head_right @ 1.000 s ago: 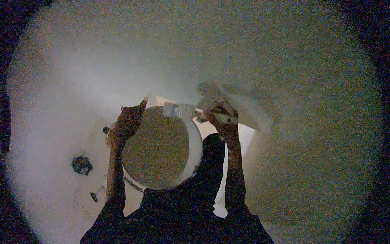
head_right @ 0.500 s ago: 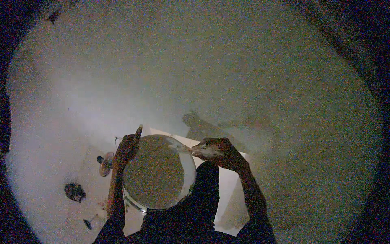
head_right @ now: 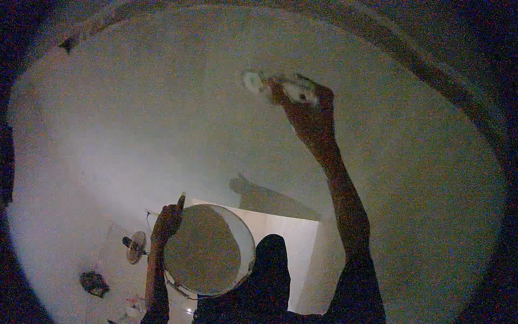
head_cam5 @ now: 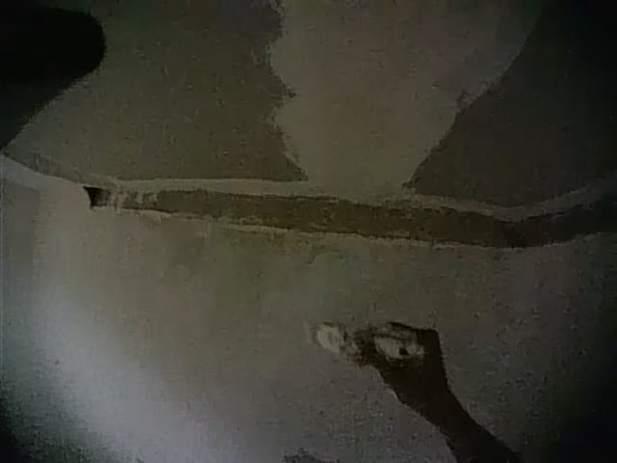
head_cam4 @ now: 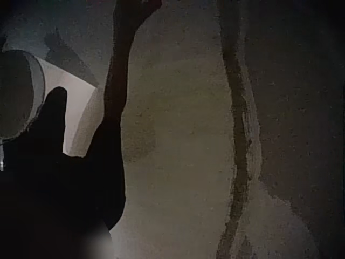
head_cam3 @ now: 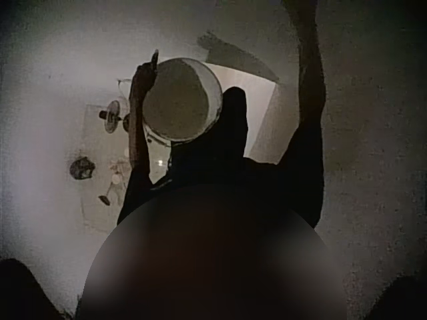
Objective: Painting a ceiling with a brush and white paint from a bucket.
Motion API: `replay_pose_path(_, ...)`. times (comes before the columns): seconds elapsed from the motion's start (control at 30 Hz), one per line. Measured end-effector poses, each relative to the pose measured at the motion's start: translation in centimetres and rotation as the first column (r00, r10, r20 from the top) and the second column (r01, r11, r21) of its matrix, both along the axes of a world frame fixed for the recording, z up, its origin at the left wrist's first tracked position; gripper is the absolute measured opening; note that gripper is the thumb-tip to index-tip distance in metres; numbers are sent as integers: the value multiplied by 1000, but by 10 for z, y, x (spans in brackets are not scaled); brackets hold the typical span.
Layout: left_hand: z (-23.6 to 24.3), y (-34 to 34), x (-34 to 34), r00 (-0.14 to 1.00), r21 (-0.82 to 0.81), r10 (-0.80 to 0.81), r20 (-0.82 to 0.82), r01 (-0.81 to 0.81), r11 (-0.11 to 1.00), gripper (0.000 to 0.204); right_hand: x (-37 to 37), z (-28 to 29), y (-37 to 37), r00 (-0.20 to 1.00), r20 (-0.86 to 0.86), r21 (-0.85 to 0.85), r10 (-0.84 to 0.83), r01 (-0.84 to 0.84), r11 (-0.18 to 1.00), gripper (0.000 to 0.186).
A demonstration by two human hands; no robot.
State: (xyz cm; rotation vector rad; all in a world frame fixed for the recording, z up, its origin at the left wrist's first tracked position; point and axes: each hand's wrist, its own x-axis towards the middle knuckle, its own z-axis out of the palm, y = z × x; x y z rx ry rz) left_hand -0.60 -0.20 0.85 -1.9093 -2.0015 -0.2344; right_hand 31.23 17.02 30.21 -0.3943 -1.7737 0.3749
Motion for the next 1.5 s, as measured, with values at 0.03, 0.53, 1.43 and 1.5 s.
replay_pose_path(0.03, 1, -1, 0, 999, -50, 21, 28, -19, 999, 71, -13, 7, -1, 997, -71, -60, -9, 5, 998, 24)
replay_pose_path(0.53, -1, -3, -5, 990, -3, 5, -141, -6, 1000, 68, -76, 86, 85, 907, -414, 477, -76, 287, 830, 29)
replay_pose_path(1.43, 21, -8, 4, 998, -79, 10, -69, -16, 997, 58, -107, 98, 80, 847, -468, 455, -253, 477, 752, 26)
replay_pose_path(1.5, 23, -9, 6, 999, -52, 2, -36, -4, 999, 59, -38, 88, 77, 799, -473, 304, -371, 543, 783, 27)
